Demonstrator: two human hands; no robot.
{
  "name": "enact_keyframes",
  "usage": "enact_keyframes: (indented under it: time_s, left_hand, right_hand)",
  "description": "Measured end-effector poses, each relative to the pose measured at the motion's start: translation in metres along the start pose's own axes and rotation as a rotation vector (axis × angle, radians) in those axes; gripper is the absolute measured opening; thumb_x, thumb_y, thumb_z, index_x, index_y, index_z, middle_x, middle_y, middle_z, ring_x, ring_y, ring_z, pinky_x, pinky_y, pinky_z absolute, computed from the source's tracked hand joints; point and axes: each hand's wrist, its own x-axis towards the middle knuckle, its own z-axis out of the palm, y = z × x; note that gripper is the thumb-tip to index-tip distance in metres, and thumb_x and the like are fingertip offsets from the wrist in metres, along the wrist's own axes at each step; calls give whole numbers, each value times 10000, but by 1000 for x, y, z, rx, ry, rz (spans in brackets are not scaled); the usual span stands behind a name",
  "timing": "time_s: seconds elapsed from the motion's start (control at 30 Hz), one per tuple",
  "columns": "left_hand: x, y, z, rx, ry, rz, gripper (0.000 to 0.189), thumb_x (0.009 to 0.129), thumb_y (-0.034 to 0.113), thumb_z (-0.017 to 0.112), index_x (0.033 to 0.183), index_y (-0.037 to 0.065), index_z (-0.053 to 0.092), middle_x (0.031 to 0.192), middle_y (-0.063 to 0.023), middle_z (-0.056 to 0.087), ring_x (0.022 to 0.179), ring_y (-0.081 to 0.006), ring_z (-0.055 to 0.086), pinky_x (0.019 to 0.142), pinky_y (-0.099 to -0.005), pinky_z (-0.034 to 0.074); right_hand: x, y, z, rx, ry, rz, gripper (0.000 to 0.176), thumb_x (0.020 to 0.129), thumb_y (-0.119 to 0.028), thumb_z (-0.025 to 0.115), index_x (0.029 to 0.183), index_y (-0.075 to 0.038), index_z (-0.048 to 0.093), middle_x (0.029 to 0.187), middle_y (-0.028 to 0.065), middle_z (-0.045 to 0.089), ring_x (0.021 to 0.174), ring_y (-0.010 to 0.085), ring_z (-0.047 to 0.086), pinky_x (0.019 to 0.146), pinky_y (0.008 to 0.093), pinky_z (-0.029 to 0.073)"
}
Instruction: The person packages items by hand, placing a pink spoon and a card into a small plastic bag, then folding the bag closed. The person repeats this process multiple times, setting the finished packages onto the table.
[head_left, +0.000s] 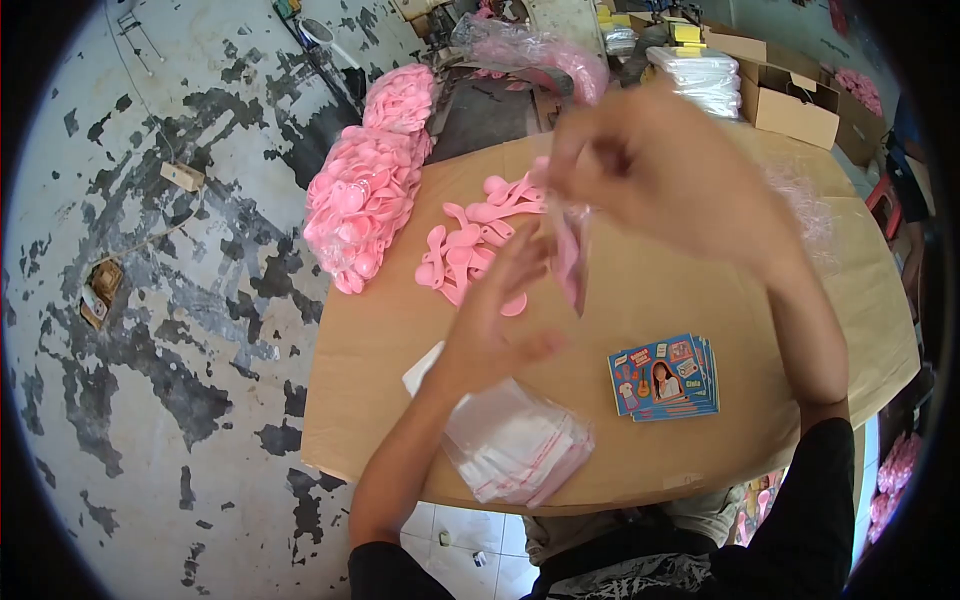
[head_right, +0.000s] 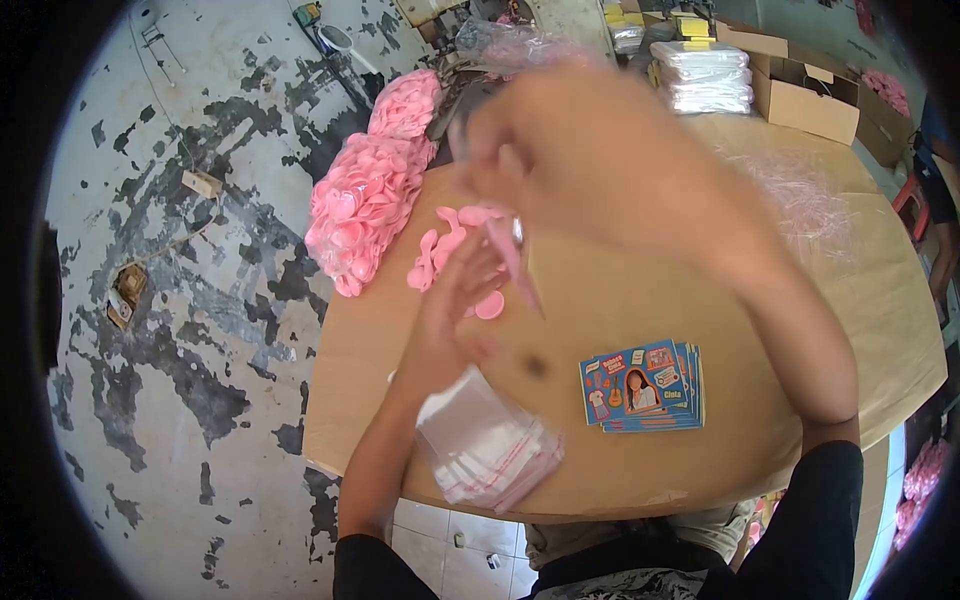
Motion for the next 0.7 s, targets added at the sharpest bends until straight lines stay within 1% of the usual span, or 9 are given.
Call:
enact_keyframes:
  time_s: [0.03, 0.13, 0.2, 0.27, 0.33, 0.43, 0.53, 0.63, 0.7]
  left_hand:
    - [-2, 2, 6, 60, -20, -76, 421, 985, 158, 467, 1362, -16, 398, 1347, -178, 496, 1246, -242, 492, 1035, -348, 400]
    - [-3, 1, 14, 65, -69, -426, 482, 971, 165, 518, 1392, -18, 371, 1319, -146, 538, 1222, -224, 514, 1020, -341, 405]
    - [1, -4, 6, -245, -97, -449, 531, 975, 173, 512, 1430, -12, 310, 1325, -186, 526, 1225, -246, 520, 1004, -349, 433]
    - [0, -3, 3, -489, -166, -471, 545, 980, 171, 498, 1446, -10, 281, 1341, -215, 506, 1227, -271, 522, 998, -361, 447]
    - [-1, 4, 2, -648, -299, -495, 522, 985, 157, 477, 1440, -10, 282, 1366, -232, 480, 1228, -297, 522, 1001, -378, 449]
    - [-5, 5, 5, -554, -369, -394, 496, 996, 183, 449, 1426, -14, 301, 1338, -232, 499, 1215, -332, 529, 993, -416, 458]
    - [2, 9, 4, -634, -67, -336, 473, 1000, 190, 432, 1411, -14, 317, 1298, -226, 521, 1201, -351, 537, 971, -449, 480]
    - [4, 0, -4, -459, 120, -342, 394, 1025, 200, 377, 1346, -28, 393, 1176, -189, 590, 1021, -318, 641, 843, -403, 569]
    - [5, 0, -6, -402, 177, -339, 382, 1032, 201, 363, 1328, -34, 415, 1140, -175, 607, 950, -303, 668, 805, -385, 589]
  right_hand:
    - [-2, 0, 9, 84, -151, 8, 248, 842, -236, 602, 727, -25, 659, 617, 125, 628, 645, 296, 634, 659, 402, 493]
    - [4, -10, 24, 179, -244, 62, 267, 864, -277, 608, 838, -22, 683, 683, 118, 662, 674, 292, 648, 724, 400, 499]
    - [13, 16, 50, 207, 107, -108, 262, 873, -265, 645, 964, -21, 661, 632, 63, 605, 598, 195, 573, 664, 342, 480]
    - [13, 33, 54, 292, 134, -151, 299, 880, -256, 665, 1063, -22, 638, 619, 27, 577, 580, 133, 535, 639, 305, 465]
    - [8, 44, 45, 430, -142, -59, 340, 885, -250, 666, 1135, -27, 616, 645, 12, 577, 621, 107, 533, 647, 289, 455]
    - [15, 44, 30, 591, -477, 112, 289, 881, -197, 667, 1114, -30, 631, 660, 2, 561, 636, 81, 514, 631, 271, 442]
    - [12, 41, 36, 421, -492, 89, 275, 853, -136, 678, 1103, -33, 631, 652, 17, 564, 612, 92, 507, 617, 267, 441]
    - [10, 38, 44, 269, -363, -7, 279, 818, -125, 689, 1083, -52, 643, 735, 42, 599, 676, 146, 551, 653, 300, 465]
    - [12, 36, 51, -41, -63, -281, 257, 825, -173, 670, 1056, -60, 665, 830, 69, 629, 826, 211, 580, 747, 350, 483]
